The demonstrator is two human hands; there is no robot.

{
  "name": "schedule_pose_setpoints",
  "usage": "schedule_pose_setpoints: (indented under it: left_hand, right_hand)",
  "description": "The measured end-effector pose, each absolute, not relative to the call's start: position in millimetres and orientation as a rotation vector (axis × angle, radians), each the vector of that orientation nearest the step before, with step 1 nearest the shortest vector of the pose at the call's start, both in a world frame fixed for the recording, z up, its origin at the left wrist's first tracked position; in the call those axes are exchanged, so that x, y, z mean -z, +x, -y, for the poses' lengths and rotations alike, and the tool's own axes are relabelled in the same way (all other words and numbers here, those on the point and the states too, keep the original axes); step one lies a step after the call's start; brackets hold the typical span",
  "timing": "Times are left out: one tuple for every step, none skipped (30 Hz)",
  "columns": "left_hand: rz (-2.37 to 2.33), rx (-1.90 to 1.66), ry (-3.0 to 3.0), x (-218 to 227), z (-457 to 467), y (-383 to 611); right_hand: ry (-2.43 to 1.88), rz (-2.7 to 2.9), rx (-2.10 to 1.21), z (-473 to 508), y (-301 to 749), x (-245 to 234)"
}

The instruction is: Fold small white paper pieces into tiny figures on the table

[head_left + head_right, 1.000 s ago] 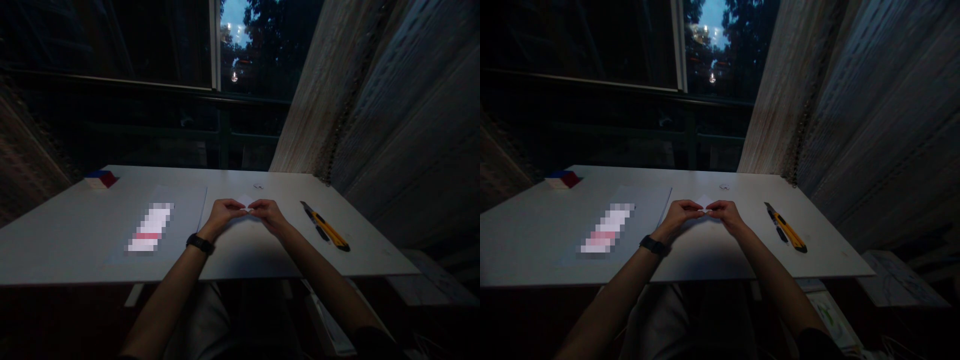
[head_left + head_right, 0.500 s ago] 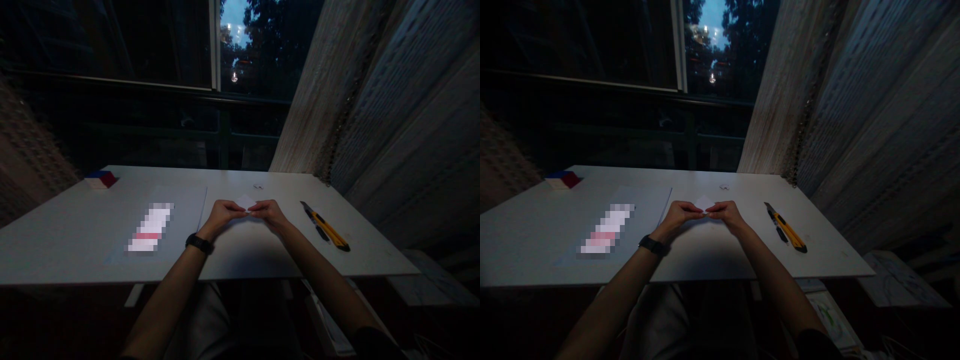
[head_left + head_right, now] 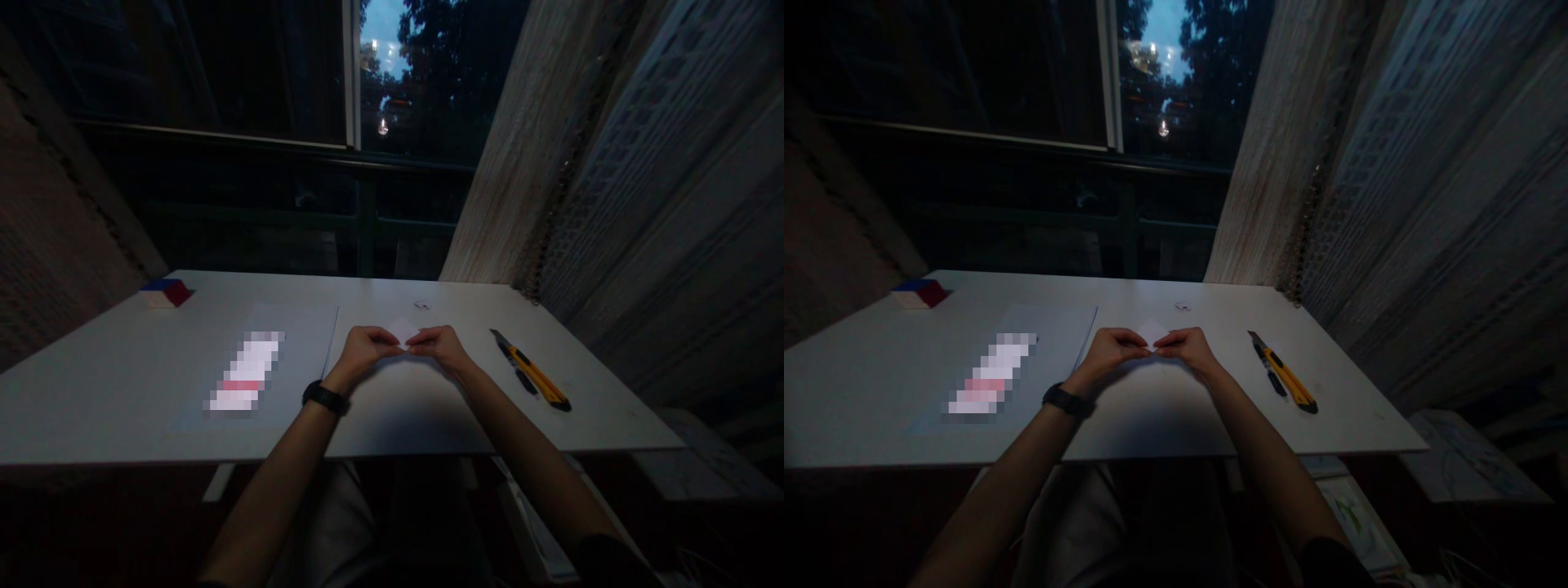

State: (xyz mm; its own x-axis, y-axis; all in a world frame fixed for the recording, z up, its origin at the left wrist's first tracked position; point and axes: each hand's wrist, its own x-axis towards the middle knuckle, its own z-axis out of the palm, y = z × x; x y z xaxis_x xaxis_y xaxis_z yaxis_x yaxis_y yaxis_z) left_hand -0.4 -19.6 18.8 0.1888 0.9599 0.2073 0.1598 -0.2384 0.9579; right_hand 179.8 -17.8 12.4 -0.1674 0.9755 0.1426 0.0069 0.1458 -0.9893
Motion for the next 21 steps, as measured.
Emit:
schedule_pose_setpoints:
  left_hand:
    - [-1.093, -1.155, 1.591, -19.1, 19.8, -0.5]
    - [-1.090, -1.160, 1.591, -19.3, 19.9, -0.6]
    - [-1.088, -1.163, 1.589, -19.3, 19.9, -0.6]
    - [-1.090, -1.165, 1.588, -19.2, 19.8, -0.7]
    - [-1.096, -1.166, 1.589, -18.9, 19.5, -0.7]
    - [-1.105, -1.166, 1.591, -18.7, 19.3, -0.8]
    - [-1.116, -1.166, 1.594, -18.6, 19.0, -0.9]
    - [-1.127, -1.165, 1.599, -18.7, 19.0, -1.0]
    - [-1.137, -1.164, 1.604, -18.9, 19.0, -1.2]
    - [-1.146, -1.162, 1.610, -19.3, 19.3, -1.3]
    - [-1.153, -1.160, 1.616, -19.6, 19.6, -1.5]
    - [-1.159, -1.159, 1.624, -19.9, 19.9, -1.6]
    - [-1.162, -1.158, 1.632, -20.0, 20.2, -1.7]
    - [-1.162, -1.154, 1.644, -19.8, 20.4, -1.8]
    - [-1.160, -1.149, 1.658, -19.3, 20.4, -1.9]
    - [-1.158, -1.143, 1.674, -18.5, 20.1, -1.9]
    - [-1.158, -1.137, 1.693, -17.5, 19.7, -1.9]
    - [-1.161, -1.129, 1.712, -16.4, 19.2, -1.8]
    - [-1.167, -1.120, 1.729, -15.4, 18.6, -1.8]
    - [-1.176, -1.110, 1.745, -14.4, 18.0, -1.7]
    - [-1.186, -1.101, 1.758, -13.6, 17.5, -1.7]
  right_hand:
    - [-1.031, 1.416, -1.206, 17.8, 179.9, -12.2]
    - [-1.029, 1.419, -1.202, 17.8, 179.8, -12.0]
    - [-1.028, 1.420, -1.196, 17.8, 179.6, -11.8]
    - [-1.029, 1.417, -1.191, 17.7, 179.3, -11.6]
    - [-1.032, 1.410, -1.185, 17.7, 178.9, -11.6]
    - [-1.038, 1.401, -1.184, 17.8, 178.5, -11.7]
    - [-1.045, 1.393, -1.185, 17.8, 178.1, -12.0]
    - [-1.051, 1.388, -1.186, 17.9, 177.8, -12.4]
    - [-1.055, 1.390, -1.188, 18.1, 177.5, -12.9]
    - [-1.057, 1.395, -1.187, 18.3, 177.4, -13.5]
    - [-1.059, 1.402, -1.181, 18.5, 177.4, -14.1]
    - [-1.060, 1.411, -1.168, 18.7, 177.5, -14.6]
    - [-1.063, 1.421, -1.150, 18.9, 177.8, -15.0]
    - [-1.066, 1.434, -1.134, 19.0, 178.3, -15.4]
    - [-1.069, 1.448, -1.120, 18.9, 178.9, -15.6]
    - [-1.071, 1.465, -1.112, 18.8, 179.6, -15.8]
    - [-1.074, 1.481, -1.109, 18.6, 180.4, -16.0]
    - [-1.078, 1.497, -1.109, 18.4, 181.1, -16.2]
    - [-1.083, 1.510, -1.106, 18.2, 181.7, -16.6]
    - [-1.092, 1.517, -1.101, 18.2, 182.1, -17.1]
    - [-1.103, 1.521, -1.095, 18.2, 182.3, -17.6]
